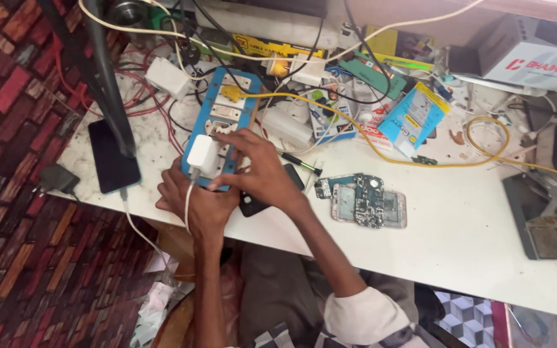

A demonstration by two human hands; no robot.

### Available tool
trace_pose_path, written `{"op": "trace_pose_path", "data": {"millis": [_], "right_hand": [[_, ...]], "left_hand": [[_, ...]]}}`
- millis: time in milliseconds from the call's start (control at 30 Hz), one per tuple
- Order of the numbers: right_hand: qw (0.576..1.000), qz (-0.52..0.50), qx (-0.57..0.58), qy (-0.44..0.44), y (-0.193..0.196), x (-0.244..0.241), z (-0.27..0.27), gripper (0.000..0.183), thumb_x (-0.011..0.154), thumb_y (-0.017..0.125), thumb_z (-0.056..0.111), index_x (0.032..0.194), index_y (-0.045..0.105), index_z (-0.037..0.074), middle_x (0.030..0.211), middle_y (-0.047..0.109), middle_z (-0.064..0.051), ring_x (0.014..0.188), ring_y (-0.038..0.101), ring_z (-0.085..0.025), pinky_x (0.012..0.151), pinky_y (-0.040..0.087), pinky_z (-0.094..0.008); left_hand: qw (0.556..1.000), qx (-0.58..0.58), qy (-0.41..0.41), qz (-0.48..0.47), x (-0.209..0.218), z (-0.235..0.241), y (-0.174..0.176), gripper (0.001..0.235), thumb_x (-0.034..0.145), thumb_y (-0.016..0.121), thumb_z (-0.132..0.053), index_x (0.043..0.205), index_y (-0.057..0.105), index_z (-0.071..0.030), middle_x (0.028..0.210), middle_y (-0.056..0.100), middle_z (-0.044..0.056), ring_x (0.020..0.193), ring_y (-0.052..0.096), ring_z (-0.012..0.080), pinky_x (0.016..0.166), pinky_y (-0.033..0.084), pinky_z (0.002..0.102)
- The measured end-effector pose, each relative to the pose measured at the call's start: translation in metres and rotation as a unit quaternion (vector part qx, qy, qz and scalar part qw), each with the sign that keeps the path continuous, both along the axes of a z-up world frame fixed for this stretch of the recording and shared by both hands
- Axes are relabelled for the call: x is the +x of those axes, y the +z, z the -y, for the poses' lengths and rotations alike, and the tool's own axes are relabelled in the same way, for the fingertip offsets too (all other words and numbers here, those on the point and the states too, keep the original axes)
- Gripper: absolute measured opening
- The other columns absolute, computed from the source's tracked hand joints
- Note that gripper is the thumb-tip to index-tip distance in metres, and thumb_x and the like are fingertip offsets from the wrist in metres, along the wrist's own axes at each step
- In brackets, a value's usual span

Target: The person uses a soldering iron and solder wire to work on a small circuit board placed on a cluttered workbench. They repeatedly apply solder to specific points on the board while holding the board steady with the other hand.

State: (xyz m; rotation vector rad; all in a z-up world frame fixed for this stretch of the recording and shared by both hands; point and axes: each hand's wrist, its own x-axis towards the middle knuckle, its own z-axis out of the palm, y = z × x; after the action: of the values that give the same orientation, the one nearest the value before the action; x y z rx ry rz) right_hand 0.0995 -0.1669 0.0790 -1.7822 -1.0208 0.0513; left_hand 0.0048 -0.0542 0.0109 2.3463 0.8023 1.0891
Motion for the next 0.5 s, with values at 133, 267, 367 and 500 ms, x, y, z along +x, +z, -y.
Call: {"op": "trace_pose_path", "data": {"millis": [133, 267, 367, 500], "right_hand": [[1.000, 0.024, -0.009, -0.015, -0.015, 0.000, -0.004, 0.081, 0.066, 0.089, 0.044, 0.130, 0.066, -0.001, 0.120, 0.068, -0.015, 0.088, 0.069, -0.029, 0.078, 0.057, -0.037], [0.995, 0.098, -0.001, 0.008, -0.015, 0.000, -0.011, 0.082, 0.065, 0.091, 0.049, 0.121, 0.064, -0.004, 0.118, 0.065, -0.018, 0.103, 0.067, -0.033, 0.087, 0.056, -0.041], [0.990, 0.113, -0.061, 0.055, -0.009, 0.019, -0.005, 0.074, 0.073, 0.090, 0.053, 0.119, 0.068, -0.001, 0.114, 0.069, -0.015, 0.110, 0.067, -0.034, 0.094, 0.054, -0.042], [0.989, 0.147, -0.013, 0.031, -0.005, 0.021, -0.010, 0.072, 0.071, 0.090, 0.048, 0.119, 0.070, -0.002, 0.106, 0.069, -0.016, 0.104, 0.067, -0.034, 0.090, 0.051, -0.045]], "left_hand": [[1.000, -0.011, -0.001, 0.005, 0.001, 0.003, 0.009, 0.085, 0.062, 0.091, -0.041, 0.128, 0.055, -0.002, 0.111, 0.055, 0.020, 0.107, 0.053, 0.0432, 0.089, 0.039, 0.056], [1.000, -0.011, 0.006, -0.001, -0.003, 0.009, 0.013, 0.092, 0.059, 0.092, -0.040, 0.133, 0.054, 0.000, 0.110, 0.056, 0.020, 0.105, 0.053, 0.0437, 0.086, 0.038, 0.057], [1.000, -0.007, 0.012, -0.009, -0.004, 0.011, 0.012, 0.090, 0.062, 0.091, -0.034, 0.135, 0.053, 0.000, 0.113, 0.055, 0.019, 0.109, 0.053, 0.0423, 0.090, 0.039, 0.057], [0.999, -0.034, 0.007, -0.018, 0.001, 0.008, 0.015, 0.087, 0.058, 0.091, -0.034, 0.131, 0.055, -0.004, 0.113, 0.057, 0.016, 0.110, 0.056, 0.0405, 0.092, 0.040, 0.057]]}}
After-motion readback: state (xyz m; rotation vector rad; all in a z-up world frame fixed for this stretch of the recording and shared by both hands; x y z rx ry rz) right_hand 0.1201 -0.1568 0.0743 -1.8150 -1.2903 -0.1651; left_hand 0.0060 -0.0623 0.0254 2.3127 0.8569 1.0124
